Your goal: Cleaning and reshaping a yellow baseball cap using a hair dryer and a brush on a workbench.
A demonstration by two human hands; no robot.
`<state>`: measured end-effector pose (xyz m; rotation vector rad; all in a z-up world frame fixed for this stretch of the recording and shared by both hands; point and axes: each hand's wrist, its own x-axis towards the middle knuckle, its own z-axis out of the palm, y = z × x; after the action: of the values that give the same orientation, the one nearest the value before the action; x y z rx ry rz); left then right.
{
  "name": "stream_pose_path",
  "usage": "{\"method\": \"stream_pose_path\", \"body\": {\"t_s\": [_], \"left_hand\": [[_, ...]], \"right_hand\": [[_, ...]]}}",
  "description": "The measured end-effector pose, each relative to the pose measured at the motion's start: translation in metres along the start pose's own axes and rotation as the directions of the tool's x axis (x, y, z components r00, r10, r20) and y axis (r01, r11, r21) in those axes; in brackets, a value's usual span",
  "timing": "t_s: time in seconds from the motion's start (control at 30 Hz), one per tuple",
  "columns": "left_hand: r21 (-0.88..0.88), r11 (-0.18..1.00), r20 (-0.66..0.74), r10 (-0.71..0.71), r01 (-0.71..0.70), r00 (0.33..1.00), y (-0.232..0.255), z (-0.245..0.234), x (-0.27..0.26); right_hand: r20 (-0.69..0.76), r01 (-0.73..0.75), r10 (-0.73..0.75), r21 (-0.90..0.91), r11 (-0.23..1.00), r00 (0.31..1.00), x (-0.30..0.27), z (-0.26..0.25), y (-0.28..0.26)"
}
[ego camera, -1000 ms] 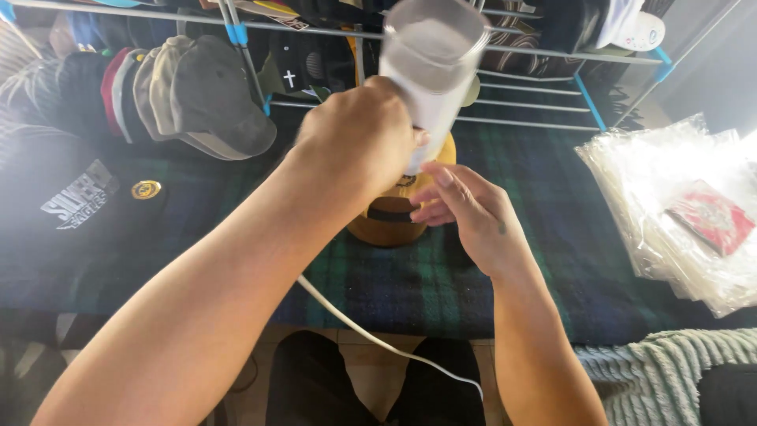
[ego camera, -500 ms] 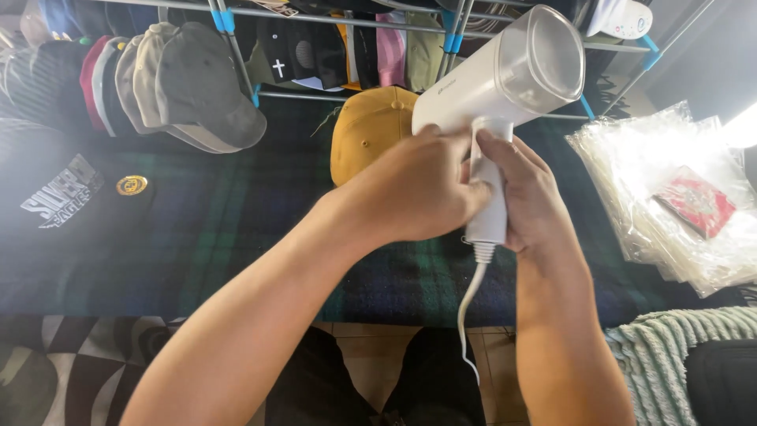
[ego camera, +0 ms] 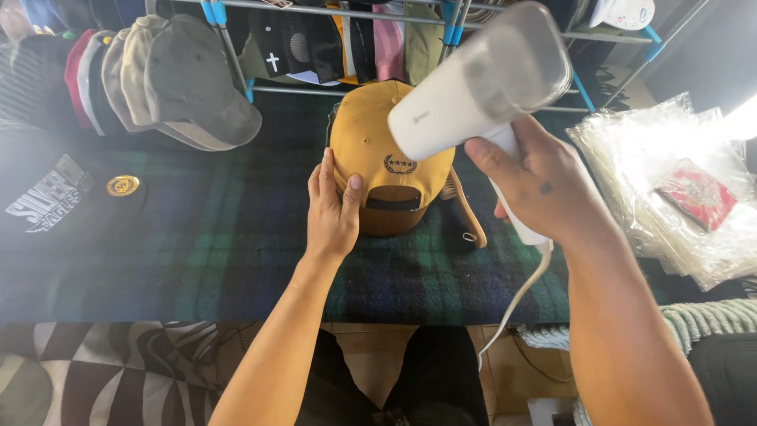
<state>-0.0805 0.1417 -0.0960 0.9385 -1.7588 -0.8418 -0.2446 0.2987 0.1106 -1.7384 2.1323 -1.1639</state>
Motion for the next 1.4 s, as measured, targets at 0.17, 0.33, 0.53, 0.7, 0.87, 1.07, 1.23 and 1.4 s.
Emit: {"method": "stream_pose_path", "body": {"t_s": [0.17, 0.33, 0.53, 0.7, 0.87, 1.07, 1.23, 1.4], "left_hand": [[-0.065, 0.998, 0.093, 0.018, -0.012, 0.995, 0.002, 0.003, -0.006], [0.002, 0.977, -0.019, 0.213, -0.213, 0.977, -0.019, 0.019, -0.007], [-0.113, 0.966, -0.075, 0.226, -0.234, 0.971, -0.015, 0.033, -0.005], [-0.071, 0.932, -0.117, 0.347, -0.357, 0.93, -0.027, 0.029, -0.003], [-0.089, 0.937, -0.129, 0.324, -0.337, 0.937, -0.027, 0.031, -0.003], [-0.118, 0.941, -0.162, 0.298, -0.318, 0.941, -0.028, 0.038, -0.005], [-0.119, 0.938, -0.173, 0.303, -0.326, 0.937, -0.026, 0.038, -0.005], [-0.139, 0.941, -0.19, 0.28, -0.309, 0.941, -0.026, 0.039, -0.005]], "right_hand": [[0.244, 0.042, 0.032, -0.291, 0.956, 0.969, -0.009, -0.003, -0.019], [0.04, -0.129, 0.145, -0.265, 0.955, 0.989, -0.04, 0.029, 0.042], [-0.251, 0.117, -0.142, -0.113, 0.987, 0.957, -0.075, 0.076, 0.094], [-0.347, -0.04, 0.068, 0.089, 0.995, 0.935, -0.093, 0.116, 0.115], [-0.369, -0.171, 0.243, 0.216, 0.961, 0.897, -0.11, 0.14, 0.131], [-0.269, -0.264, 0.432, 0.49, 0.831, 0.861, -0.115, 0.151, 0.123], [-0.13, -0.316, 0.653, 0.794, 0.52, 0.746, -0.106, 0.16, 0.106], [0.105, -0.448, 0.855, 0.88, 0.159, 0.509, -0.088, 0.134, 0.096]]}}
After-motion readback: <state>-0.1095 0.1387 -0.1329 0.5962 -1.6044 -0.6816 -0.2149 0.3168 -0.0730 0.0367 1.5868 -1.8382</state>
